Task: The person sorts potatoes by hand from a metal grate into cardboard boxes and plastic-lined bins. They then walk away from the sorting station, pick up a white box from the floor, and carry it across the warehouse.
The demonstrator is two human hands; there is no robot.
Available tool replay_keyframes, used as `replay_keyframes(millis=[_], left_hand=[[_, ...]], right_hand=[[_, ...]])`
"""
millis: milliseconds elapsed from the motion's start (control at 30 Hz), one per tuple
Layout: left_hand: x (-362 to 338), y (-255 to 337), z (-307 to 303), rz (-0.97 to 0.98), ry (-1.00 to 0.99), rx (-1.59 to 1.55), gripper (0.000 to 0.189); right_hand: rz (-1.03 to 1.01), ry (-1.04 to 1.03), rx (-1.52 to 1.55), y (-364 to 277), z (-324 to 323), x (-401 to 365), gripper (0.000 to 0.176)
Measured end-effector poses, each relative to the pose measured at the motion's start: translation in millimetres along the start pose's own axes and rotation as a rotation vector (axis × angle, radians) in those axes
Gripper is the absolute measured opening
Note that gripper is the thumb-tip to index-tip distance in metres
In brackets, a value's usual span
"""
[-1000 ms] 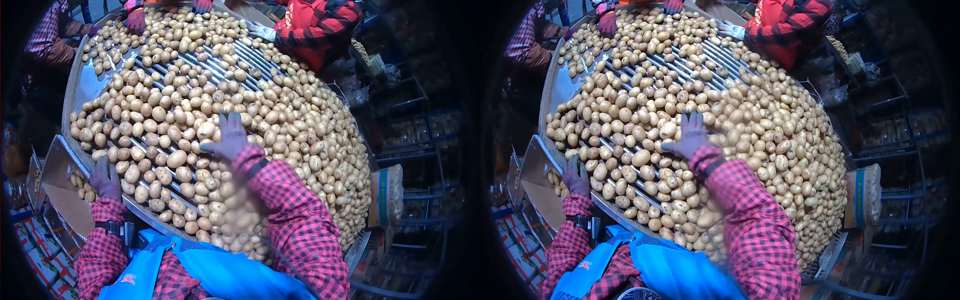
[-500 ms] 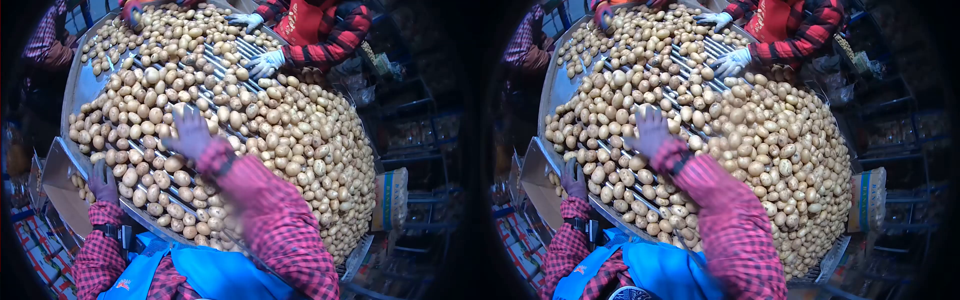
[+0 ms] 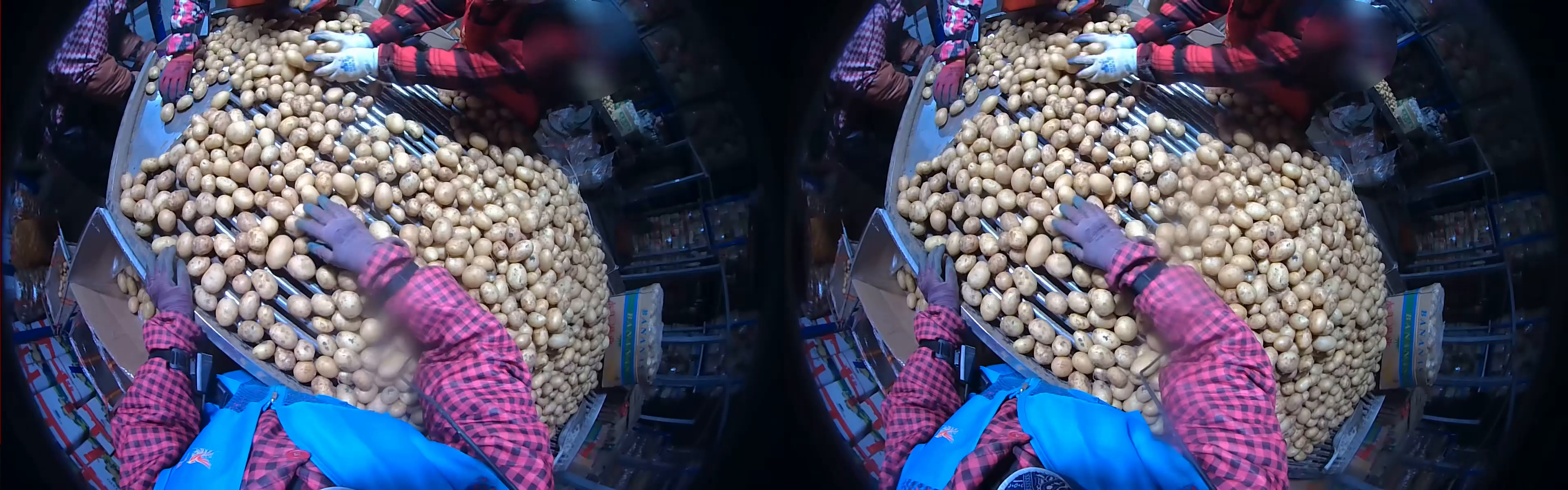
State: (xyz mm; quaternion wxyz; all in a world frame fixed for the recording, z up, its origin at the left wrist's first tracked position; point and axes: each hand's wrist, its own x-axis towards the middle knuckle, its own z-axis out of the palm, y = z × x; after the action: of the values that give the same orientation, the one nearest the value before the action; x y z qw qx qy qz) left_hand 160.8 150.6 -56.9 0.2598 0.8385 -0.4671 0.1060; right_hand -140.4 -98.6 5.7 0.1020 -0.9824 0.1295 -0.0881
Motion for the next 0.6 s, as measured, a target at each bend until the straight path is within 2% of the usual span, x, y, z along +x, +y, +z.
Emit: replay_keyframes(millis=[67, 133, 200, 233, 300, 400, 433, 533, 567, 600], left_hand=[[-1, 0, -2, -0.007, -0.013, -0.03, 0.031], [0, 5, -6, -0.028, -0.023, -0.041, 0.031], [-1, 3, -7, -0.046, -0.024, -0.052, 0.032], [-3, 1, -4, -0.064, -0.035, -0.067, 0.033], [-3, -1, -1, -0.072, -0.04, -0.055, 0.035], [-3, -1, -2, -0.087, -0.055, -0.069, 0.036], [-3, 0, -2, -0.091, -0.058, -0.063, 0.036], [-2, 4, -5, -0.102, -0.05, -0.048, 0.035], [-2, 3, -5, -0.11, -0.042, -0.051, 0.035], [-1, 3, -4, -0.086, -0.047, -0.01, 0.035]], right_hand=[[0.237, 0.171, 0.232, 4, -15, -12, 0.043], [0.718, -0.031, 0.141, 33, -31, -22, 0.043], [0.746, -0.073, -0.108, 64, -23, -49, 0.052], [0.736, -0.073, -0.103, 68, -17, -46, 0.052], [0.802, -0.077, -0.256, 79, -7, -39, 0.067], [0.911, -0.175, -0.119, 79, -34, -19, 0.069], [0.921, -0.2, -0.101, 85, -29, -17, 0.063], [0.842, -0.141, -0.217, 86, -13, -24, 0.059], [0.875, -0.173, -0.186, 82, -15, -25, 0.06], [0.805, -0.122, -0.297, 74, -14, -29, 0.05]])
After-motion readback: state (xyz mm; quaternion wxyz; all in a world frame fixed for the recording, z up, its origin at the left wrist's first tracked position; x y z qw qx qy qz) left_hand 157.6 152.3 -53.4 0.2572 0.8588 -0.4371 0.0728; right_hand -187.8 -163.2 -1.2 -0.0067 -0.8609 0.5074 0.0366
